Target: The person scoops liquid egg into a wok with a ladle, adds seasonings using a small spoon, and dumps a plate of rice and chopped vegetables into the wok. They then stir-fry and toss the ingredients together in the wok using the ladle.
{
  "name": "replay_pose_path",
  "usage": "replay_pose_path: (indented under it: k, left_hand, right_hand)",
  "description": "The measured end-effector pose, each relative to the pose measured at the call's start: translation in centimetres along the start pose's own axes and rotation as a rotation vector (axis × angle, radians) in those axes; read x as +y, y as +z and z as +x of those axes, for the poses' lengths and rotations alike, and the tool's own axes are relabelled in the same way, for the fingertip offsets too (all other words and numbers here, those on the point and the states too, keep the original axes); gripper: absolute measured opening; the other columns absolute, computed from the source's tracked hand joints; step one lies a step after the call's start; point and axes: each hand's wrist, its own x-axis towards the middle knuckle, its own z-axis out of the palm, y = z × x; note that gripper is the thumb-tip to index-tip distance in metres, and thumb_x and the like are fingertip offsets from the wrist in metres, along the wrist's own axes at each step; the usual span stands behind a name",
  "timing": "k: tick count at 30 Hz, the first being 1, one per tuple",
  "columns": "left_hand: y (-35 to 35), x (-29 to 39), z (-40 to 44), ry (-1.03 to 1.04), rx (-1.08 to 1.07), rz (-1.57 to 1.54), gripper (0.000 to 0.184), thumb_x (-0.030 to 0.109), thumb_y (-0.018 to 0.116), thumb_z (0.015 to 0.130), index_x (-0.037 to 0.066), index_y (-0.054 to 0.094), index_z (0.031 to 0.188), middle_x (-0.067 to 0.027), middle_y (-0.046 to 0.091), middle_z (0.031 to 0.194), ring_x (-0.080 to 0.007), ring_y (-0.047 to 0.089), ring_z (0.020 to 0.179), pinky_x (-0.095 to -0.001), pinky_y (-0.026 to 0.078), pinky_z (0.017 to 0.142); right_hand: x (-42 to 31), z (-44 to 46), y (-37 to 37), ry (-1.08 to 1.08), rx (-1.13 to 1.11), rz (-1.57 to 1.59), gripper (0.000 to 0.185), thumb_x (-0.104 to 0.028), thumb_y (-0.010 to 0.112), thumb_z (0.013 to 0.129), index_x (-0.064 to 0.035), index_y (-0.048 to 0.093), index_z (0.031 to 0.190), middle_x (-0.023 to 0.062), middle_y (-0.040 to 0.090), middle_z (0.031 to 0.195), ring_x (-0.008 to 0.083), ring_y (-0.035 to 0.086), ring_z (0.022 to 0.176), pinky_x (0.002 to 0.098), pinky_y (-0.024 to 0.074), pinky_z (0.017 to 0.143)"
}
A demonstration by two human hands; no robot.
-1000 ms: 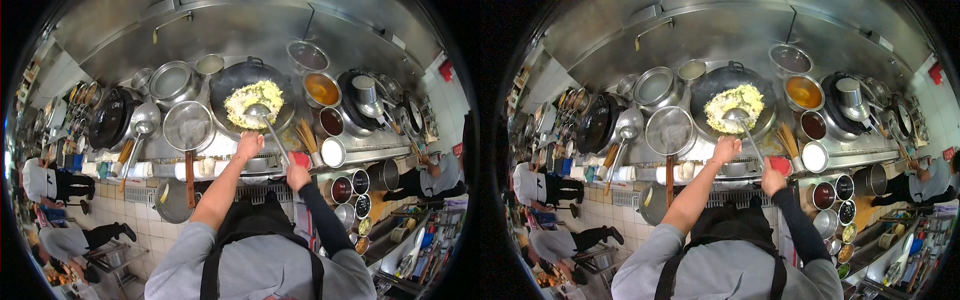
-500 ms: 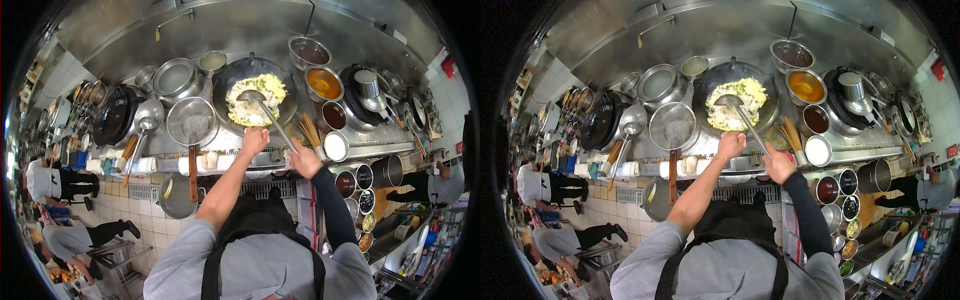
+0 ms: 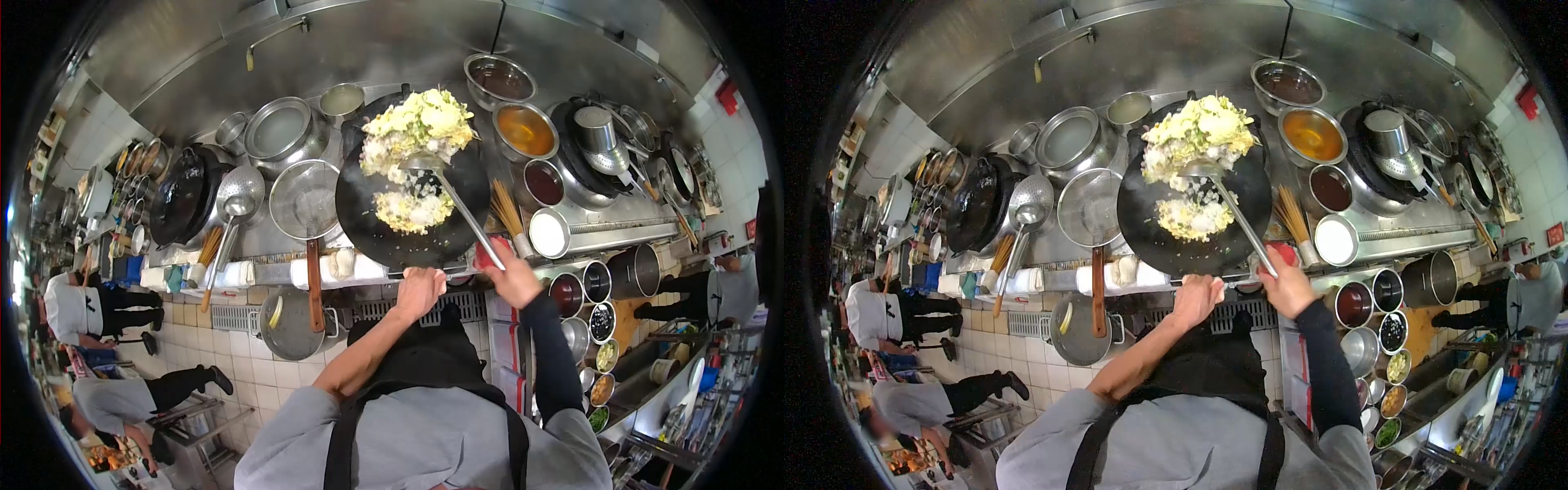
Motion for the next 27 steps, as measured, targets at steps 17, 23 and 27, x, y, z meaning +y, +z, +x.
replay_pose_path:
  k: [17,23,27]
  left_hand:
    - [-5.1,0.0,7.4,-0.059,-0.018,-0.005,0.040,0.036,0.056,0.105,0.002,0.066,0.087,-0.0270,0.070,0.085,-0.0464,0.067,0.088,-0.0590,0.052,0.084]
    - [-1.4,-4.5,13.9,-0.131,-0.037,0.020,0.046,0.041,0.048,0.108,0.003,0.067,0.088,-0.0250,0.073,0.092,-0.0474,0.066,0.091,-0.0549,0.051,0.090]
    - [0.6,-8.2,15.5,-0.128,-0.079,0.024,0.049,0.046,0.049,0.106,0.004,0.071,0.095,-0.0236,0.073,0.097,-0.0468,0.064,0.100,-0.0556,0.049,0.091]
  right_hand:
    - [-2.3,-1.8,-2.5,-0.032,0.096,0.274,0.058,-0.007,0.067,0.097,0.0014,0.049,0.151,0.0261,0.067,0.133,0.0354,0.068,0.123,0.0401,0.0512,0.104]
    - [4.0,8.3,9.0,0.224,0.132,0.041,0.050,-0.025,0.061,0.100,-0.0058,0.052,0.145,0.0348,0.068,0.091,0.0508,0.068,0.085,0.0560,0.0541,0.073]
    - [2.4,10.1,4.6,0.229,-0.025,0.076,0.046,-0.021,0.059,0.101,-0.0067,0.052,0.144,0.0293,0.069,0.082,0.0467,0.070,0.073,0.0558,0.0533,0.068]
